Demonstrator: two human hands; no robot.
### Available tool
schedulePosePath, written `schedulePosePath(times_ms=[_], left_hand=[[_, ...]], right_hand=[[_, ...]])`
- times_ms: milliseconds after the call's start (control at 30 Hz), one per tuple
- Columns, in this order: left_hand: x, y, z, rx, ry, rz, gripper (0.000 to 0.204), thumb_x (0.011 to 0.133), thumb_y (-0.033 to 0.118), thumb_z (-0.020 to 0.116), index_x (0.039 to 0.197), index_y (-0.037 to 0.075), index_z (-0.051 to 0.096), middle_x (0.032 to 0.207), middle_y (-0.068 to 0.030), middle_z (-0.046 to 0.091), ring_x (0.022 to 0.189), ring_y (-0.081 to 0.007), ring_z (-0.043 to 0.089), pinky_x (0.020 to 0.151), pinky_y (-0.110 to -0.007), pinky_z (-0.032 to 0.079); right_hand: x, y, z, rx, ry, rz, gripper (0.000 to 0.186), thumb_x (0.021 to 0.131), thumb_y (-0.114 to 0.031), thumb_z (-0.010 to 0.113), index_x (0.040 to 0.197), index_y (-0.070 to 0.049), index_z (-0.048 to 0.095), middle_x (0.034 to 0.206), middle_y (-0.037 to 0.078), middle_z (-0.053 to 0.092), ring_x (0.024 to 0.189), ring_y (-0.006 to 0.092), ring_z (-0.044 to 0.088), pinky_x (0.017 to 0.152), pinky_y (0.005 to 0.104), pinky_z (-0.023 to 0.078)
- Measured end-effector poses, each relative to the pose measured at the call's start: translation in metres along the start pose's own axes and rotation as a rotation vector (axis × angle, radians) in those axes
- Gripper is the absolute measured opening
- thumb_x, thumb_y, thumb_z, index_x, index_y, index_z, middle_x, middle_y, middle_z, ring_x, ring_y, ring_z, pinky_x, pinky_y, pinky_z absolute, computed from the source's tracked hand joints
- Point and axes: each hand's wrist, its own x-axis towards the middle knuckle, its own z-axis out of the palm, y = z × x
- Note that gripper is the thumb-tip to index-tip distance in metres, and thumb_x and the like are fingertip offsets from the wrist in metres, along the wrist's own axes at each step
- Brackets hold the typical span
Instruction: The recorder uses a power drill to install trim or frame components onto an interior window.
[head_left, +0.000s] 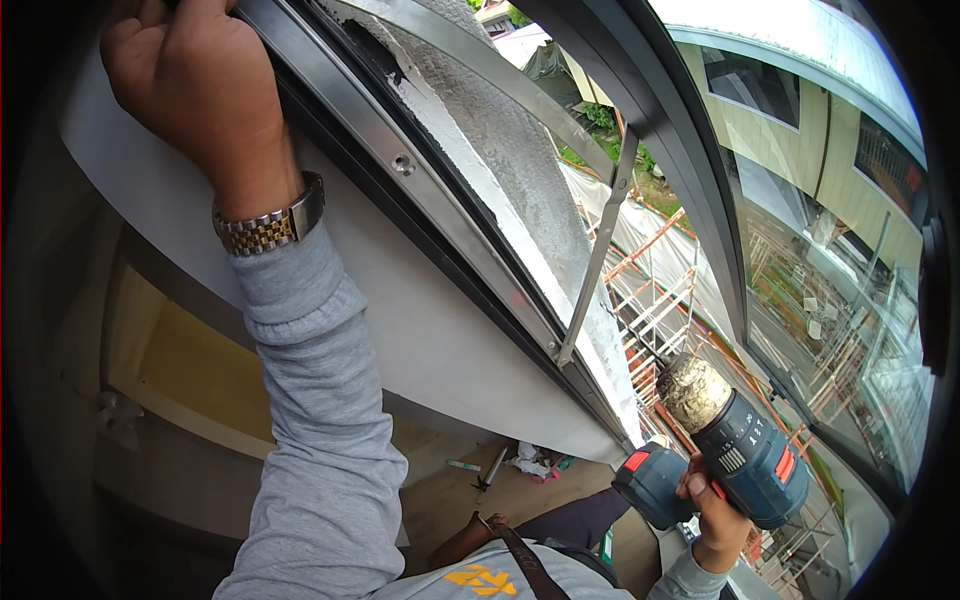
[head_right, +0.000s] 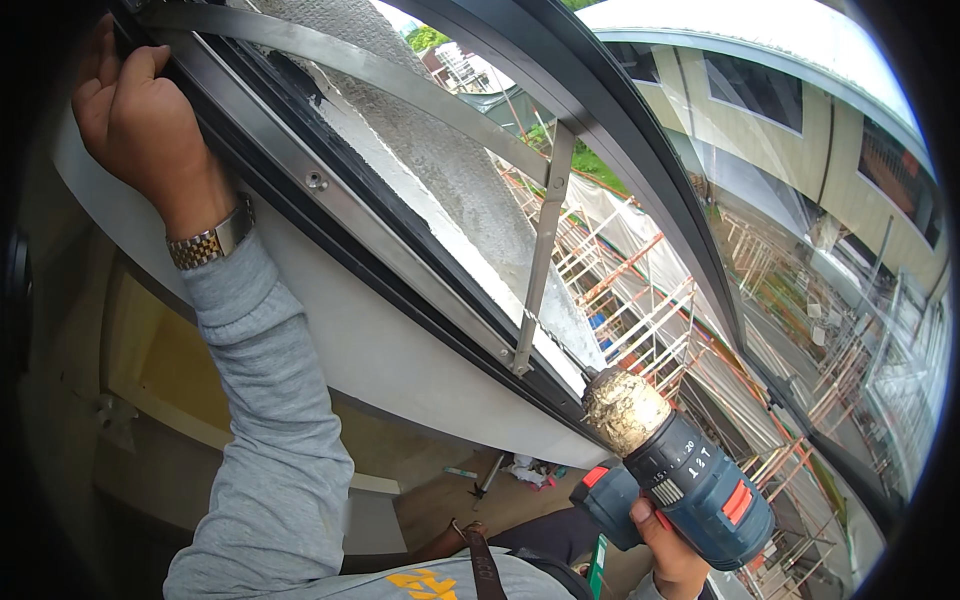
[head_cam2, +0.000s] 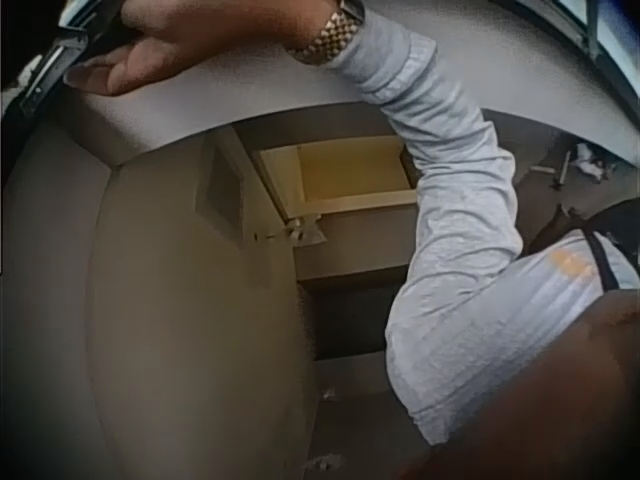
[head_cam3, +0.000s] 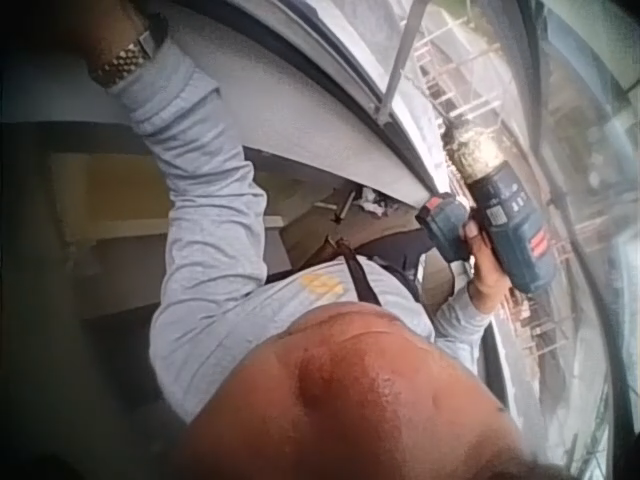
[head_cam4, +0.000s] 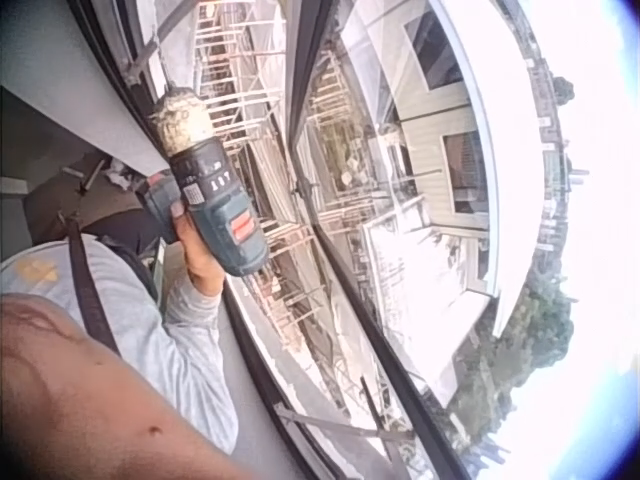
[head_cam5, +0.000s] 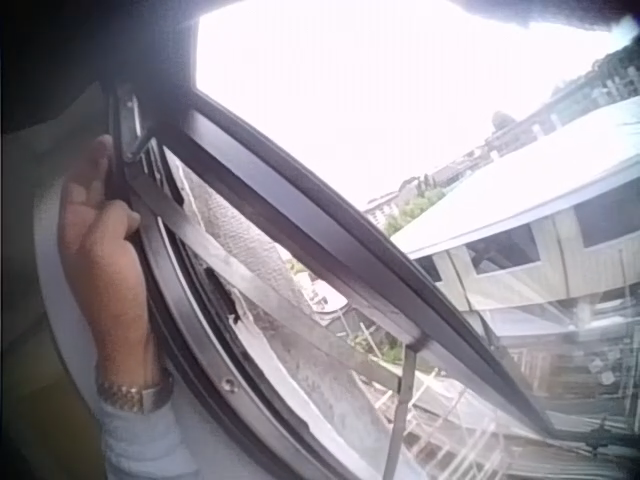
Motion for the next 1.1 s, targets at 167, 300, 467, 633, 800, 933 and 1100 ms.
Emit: schedulePosePath(times_ms=[167,300,467,633,800,933,1100], left_hand=[[-0.002,-0.038,0.019,0.252,0.158,0.381,0.045,0.084,-0.003,0.051,0.128,-0.004,0.056,0.122,-0.0133,0.068,0.101,-0.0171,0.066,0.086,-0.027,0.050],[-0.051,0.019,-0.065,0.986,-0.429,0.557,0.017,0.087,-0.001,0.061,0.100,-0.007,0.071,0.111,-0.0157,0.072,0.110,-0.0231,0.067,0.099,-0.037,0.048],[-0.204,0.250,-0.087,-0.626,-0.992,-0.907,0.085,0.068,-0.002,0.059,0.148,-0.005,0.029,0.145,-0.0221,0.039,0.140,-0.0340,0.037,0.120,-0.047,0.022],[-0.287,0.348,-0.112,-1.405,-1.021,-1.357,0.073,0.081,-0.003,0.077,0.145,0.000,0.042,0.139,-0.0137,0.053,0.126,-0.0242,0.054,0.104,-0.040,0.047],[-0.245,0.376,-0.087,-1.444,-0.861,-1.746,0.029,0.096,0.008,0.066,0.123,-0.003,0.063,0.111,-0.0111,0.070,0.101,-0.0195,0.067,0.089,-0.033,0.054],[-0.211,0.375,-0.055,-1.725,-1.267,-1.619,0.028,0.094,0.007,0.068,0.121,0.000,0.064,0.106,-0.0084,0.071,0.092,-0.0161,0.066,0.078,-0.031,0.054],[-0.200,0.342,-0.030,-1.639,-1.251,-1.161,0.034,0.090,0.007,0.071,0.124,0.007,0.066,0.114,-0.0075,0.071,0.098,-0.0208,0.068,0.085,-0.034,0.054]], right_hand=[[-0.041,-0.008,0.001,-0.031,0.118,-0.089,0.041,0.082,-0.015,0.076,0.116,0.003,0.062,0.086,0.007,0.064,0.074,0.0179,0.063,0.068,0.0312,0.051],[-0.099,-0.030,-0.002,-0.281,0.264,-0.321,0.019,0.085,-0.002,0.071,0.104,-0.002,0.069,0.087,0.005,0.069,0.077,0.0193,0.065,0.072,0.0331,0.051],[-0.139,-0.050,0.003,-0.407,0.265,-0.429,0.064,0.072,-0.020,0.083,0.125,0.001,0.055,0.103,0.014,0.060,0.095,0.0291,0.062,0.088,0.0404,0.048],[-0.205,-0.056,0.006,-0.587,0.332,-0.399,0.100,0.075,-0.027,0.081,0.146,0.017,0.026,0.125,0.029,0.048,0.117,0.0413,0.052,0.102,0.0425,0.042],[-0.261,-0.085,-0.009,-0.765,0.154,-0.387,0.083,0.083,-0.026,0.078,0.142,0.016,0.037,0.140,0.035,0.047,0.133,0.0450,0.049,0.116,0.0446,0.037],[-0.354,-0.173,-0.018,-1.400,0.513,-0.874,0.041,0.089,-0.016,0.071,0.127,-0.008,0.062,0.126,0.011,0.066,0.112,0.0289,0.066,0.093,0.0491,0.057],[-0.471,-0.244,-0.028,-2.327,1.290,-1.137,0.064,0.092,-0.026,0.050,0.148,0.000,0.035,0.140,0.023,0.047,0.128,0.0368,0.049,0.104,0.0538,0.044]])
